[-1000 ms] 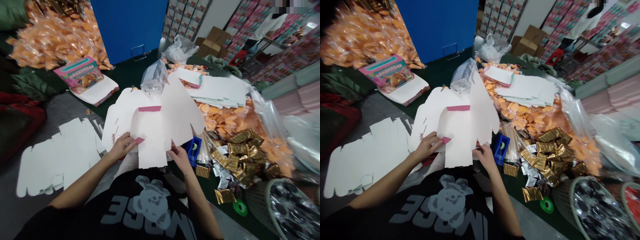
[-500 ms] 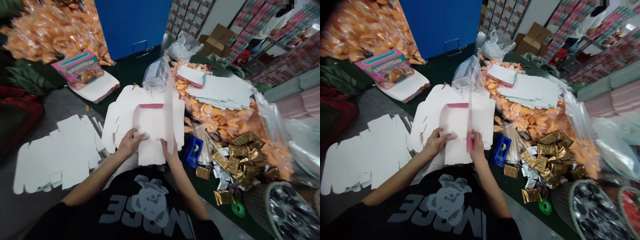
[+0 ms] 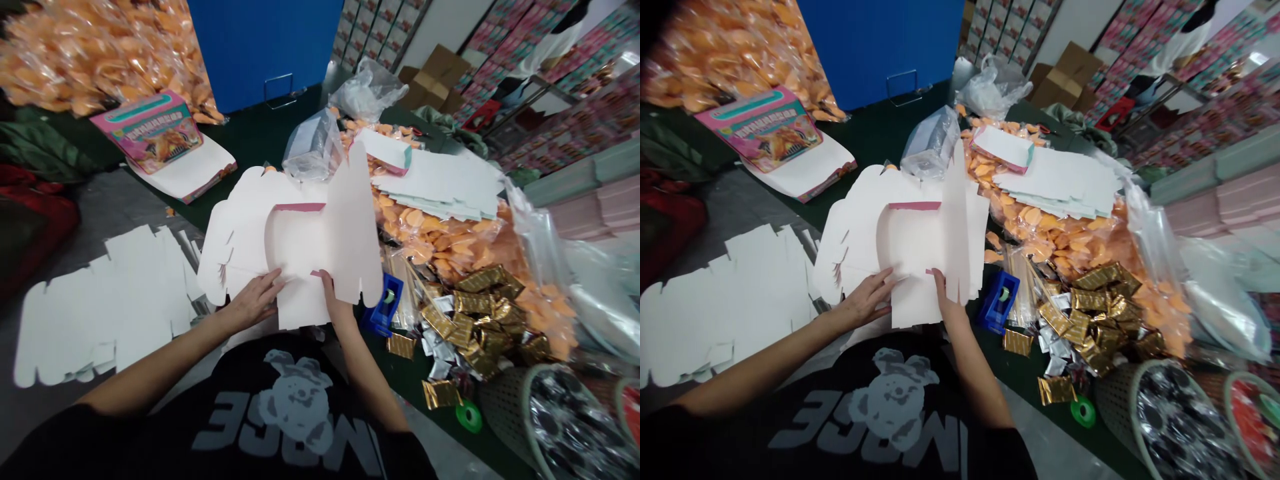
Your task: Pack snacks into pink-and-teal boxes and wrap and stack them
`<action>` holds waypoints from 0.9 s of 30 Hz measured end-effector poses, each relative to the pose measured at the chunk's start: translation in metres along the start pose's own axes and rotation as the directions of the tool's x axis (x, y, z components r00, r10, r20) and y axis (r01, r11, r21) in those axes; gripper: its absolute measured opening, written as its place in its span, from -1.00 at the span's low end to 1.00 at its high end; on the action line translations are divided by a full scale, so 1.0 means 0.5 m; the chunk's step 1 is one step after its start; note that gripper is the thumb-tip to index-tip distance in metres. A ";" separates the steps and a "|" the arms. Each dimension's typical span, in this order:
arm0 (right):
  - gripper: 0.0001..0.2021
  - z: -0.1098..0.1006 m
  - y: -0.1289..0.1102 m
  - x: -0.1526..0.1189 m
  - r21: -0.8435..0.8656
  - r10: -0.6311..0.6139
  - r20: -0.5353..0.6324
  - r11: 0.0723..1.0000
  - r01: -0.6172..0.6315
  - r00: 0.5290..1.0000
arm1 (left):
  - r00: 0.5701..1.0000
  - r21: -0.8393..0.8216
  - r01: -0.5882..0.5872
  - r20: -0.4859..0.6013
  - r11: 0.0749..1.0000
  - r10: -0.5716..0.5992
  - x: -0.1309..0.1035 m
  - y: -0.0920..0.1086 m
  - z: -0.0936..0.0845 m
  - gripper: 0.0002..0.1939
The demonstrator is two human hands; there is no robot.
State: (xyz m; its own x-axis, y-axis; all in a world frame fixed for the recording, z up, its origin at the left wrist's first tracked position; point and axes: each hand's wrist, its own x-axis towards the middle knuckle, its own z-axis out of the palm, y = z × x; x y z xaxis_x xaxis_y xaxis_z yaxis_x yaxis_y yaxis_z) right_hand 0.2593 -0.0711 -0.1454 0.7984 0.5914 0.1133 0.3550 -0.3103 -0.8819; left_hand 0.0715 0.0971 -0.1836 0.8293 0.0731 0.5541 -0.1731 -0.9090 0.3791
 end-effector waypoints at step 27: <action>-0.60 0.026 -0.001 0.012 0.142 0.013 -0.081 0.990 -0.002 0.997 | 0.647 -0.452 0.595 -0.220 0.664 -0.730 0.168 0.061 -0.010 -0.54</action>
State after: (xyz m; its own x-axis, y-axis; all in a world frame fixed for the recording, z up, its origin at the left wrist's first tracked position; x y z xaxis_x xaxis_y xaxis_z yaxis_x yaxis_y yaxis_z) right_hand 0.2575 -0.0580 -0.1502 0.8399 0.5248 0.1384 0.2811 -0.2025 -0.9381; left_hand 0.1333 0.0777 -0.1216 0.5464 0.8009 0.2451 0.1386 -0.3751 0.9166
